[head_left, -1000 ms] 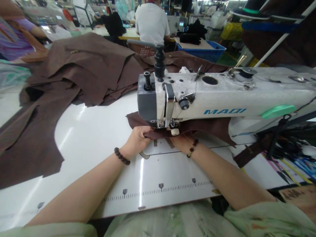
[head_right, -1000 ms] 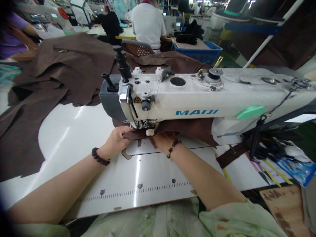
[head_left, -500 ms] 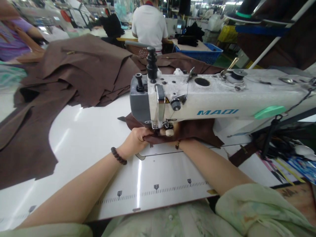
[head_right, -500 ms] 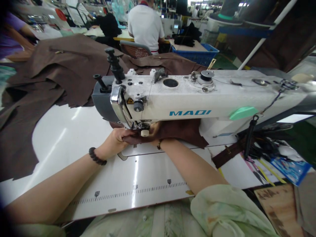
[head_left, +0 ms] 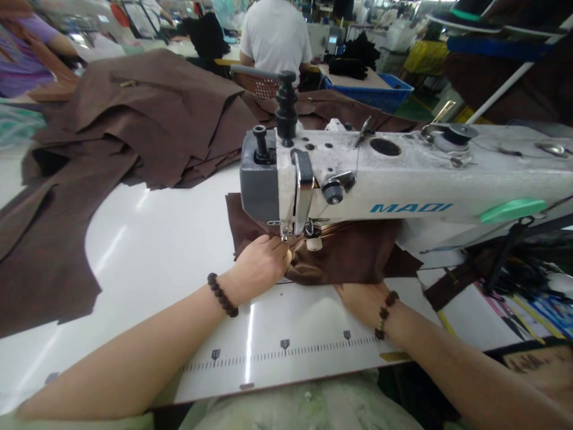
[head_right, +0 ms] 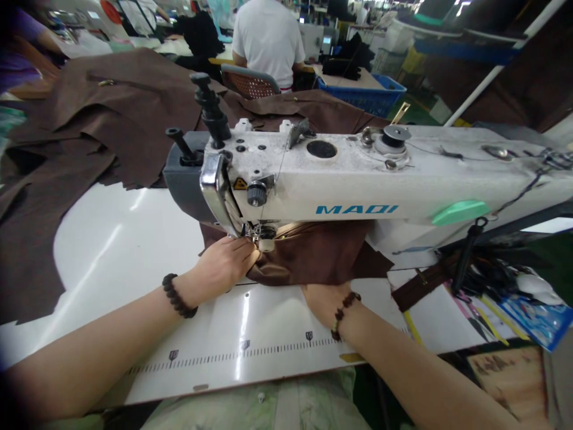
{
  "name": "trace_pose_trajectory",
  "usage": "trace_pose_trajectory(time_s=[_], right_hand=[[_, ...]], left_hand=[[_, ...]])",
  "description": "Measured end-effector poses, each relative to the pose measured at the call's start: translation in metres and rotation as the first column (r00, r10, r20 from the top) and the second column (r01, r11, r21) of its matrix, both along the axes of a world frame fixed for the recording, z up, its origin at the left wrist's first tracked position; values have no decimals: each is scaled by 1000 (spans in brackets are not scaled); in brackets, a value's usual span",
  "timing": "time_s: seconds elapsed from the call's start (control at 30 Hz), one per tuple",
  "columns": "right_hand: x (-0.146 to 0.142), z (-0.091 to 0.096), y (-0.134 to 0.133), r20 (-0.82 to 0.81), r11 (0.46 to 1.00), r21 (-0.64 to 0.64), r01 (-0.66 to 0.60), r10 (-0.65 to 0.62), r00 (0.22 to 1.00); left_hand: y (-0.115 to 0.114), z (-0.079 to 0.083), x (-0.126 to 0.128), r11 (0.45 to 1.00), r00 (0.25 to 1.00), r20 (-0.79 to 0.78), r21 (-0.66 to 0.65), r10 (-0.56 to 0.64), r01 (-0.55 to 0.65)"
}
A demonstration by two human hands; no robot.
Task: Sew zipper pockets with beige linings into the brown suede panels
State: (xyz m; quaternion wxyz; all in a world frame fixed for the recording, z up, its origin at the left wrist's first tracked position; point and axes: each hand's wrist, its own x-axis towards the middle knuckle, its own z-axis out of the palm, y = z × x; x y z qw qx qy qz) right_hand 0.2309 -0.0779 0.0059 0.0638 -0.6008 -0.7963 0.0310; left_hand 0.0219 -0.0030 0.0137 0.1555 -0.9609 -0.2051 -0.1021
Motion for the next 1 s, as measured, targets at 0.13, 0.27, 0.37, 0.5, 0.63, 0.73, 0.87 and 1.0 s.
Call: trace_pose_trajectory(time_s=[0.13, 0.27, 0.37, 0.5, 0.63, 0.73, 0.87, 1.0], right_hand=[[7, 44, -38, 60, 952, -304, -24, 44, 997], [6, 93, -29, -399, 817, -327, -474, 336, 853], [-3, 87, 6, -359, 959, -3, -285, 265, 895], [-14, 38, 33, -35, 977, -7, -211, 211, 977], [-18, 7, 25, 49, 994, -75, -83, 87, 995], [-15, 5, 28, 52, 992, -90, -84, 89, 995], [-13, 16, 36, 70, 984, -125, -130, 140, 988], [-29, 23, 28, 94, 990, -108, -91, 101, 990]], left_hand=[[1, -2, -1, 998, 1000, 6, 63, -3, 2], [-2, 1, 2, 995, 999, -31, 99, -27, 30], [-10, 4, 7, 992, 997, -50, 105, -66, 71], [-15, 7, 8, 993, 997, -59, 112, -41, 47], [-8, 3, 0, 993, 997, -76, 119, -7, 16], [-1, -1, -4, 994, 998, -54, 101, 35, -29], [0, -5, -4, 994, 997, -39, 89, 62, -59], [-5, -6, -4, 994, 998, -17, 81, 68, -67]])
